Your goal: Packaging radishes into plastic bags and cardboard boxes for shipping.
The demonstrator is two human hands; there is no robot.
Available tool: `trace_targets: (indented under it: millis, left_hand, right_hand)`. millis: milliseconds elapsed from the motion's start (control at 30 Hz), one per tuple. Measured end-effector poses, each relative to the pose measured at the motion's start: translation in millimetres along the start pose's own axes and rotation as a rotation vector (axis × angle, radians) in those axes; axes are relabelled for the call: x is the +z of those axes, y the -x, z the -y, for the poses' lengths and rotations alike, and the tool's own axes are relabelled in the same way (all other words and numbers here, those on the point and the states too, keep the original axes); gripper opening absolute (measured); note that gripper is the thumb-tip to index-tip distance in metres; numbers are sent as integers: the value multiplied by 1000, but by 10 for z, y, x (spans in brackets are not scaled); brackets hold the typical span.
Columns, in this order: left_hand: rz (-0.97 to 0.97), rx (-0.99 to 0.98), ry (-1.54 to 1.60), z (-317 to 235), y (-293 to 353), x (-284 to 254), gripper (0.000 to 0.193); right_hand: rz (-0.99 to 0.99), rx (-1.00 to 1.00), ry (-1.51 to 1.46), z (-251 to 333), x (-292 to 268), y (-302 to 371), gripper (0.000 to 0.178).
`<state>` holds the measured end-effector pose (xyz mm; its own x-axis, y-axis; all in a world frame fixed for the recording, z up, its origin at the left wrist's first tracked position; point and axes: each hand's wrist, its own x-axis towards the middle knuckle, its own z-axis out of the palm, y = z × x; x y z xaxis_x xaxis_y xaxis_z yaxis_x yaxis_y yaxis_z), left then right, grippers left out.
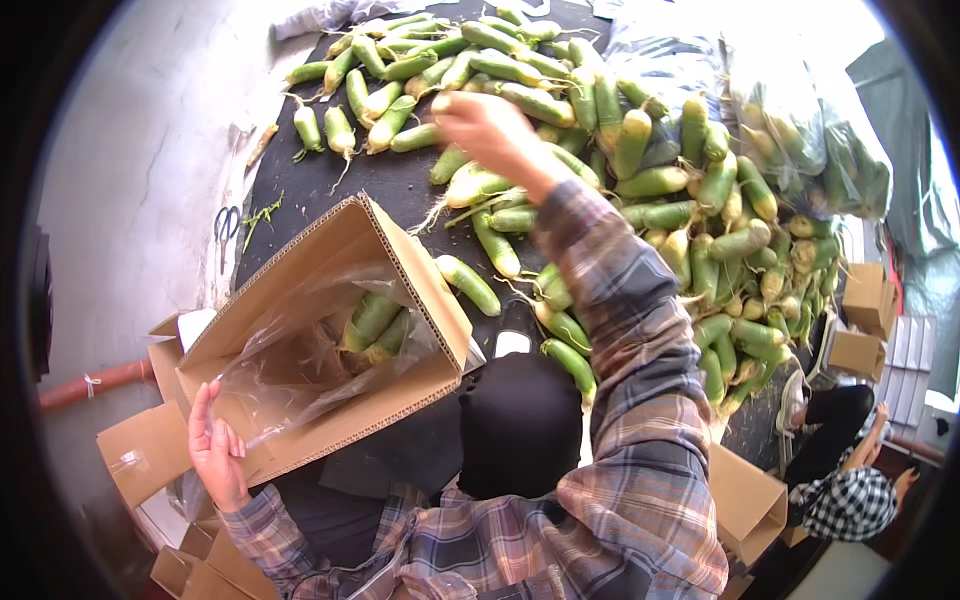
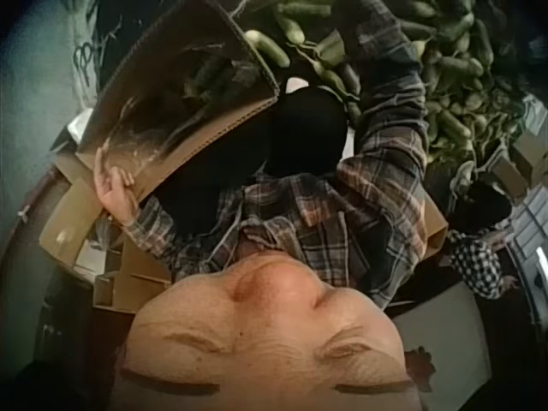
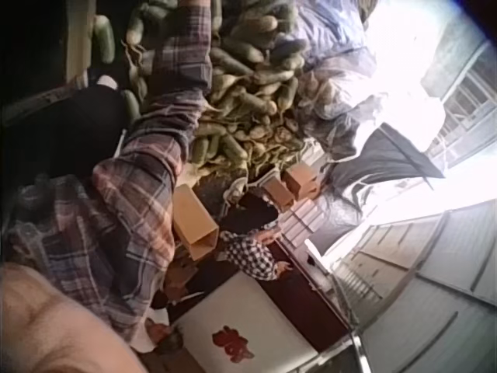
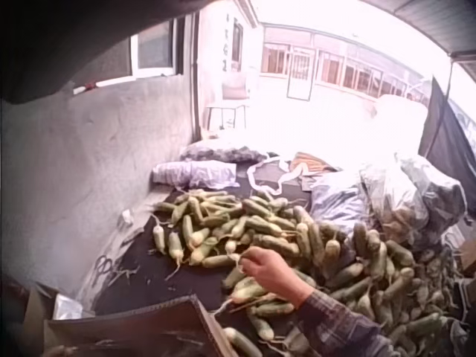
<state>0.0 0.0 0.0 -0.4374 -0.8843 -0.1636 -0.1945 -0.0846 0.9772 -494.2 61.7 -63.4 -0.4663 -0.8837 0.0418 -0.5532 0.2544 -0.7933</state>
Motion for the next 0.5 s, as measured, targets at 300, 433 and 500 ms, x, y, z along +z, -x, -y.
trace_targets:
  millis: [300,433,500]
  left_hand:
    - [-59,14,-123,-20,-10,35,50]
    - [-173,-8,-131,-6,-59,96,45]
    - [-182,-80,-161,-42,-78,157,45]
  right_hand:
    - [-230,449,512,-3282,63,933,38]
    - [-196,388,462,-3921,57,1089,46]
    - [-163,490,580,-3910,58,1122,43]
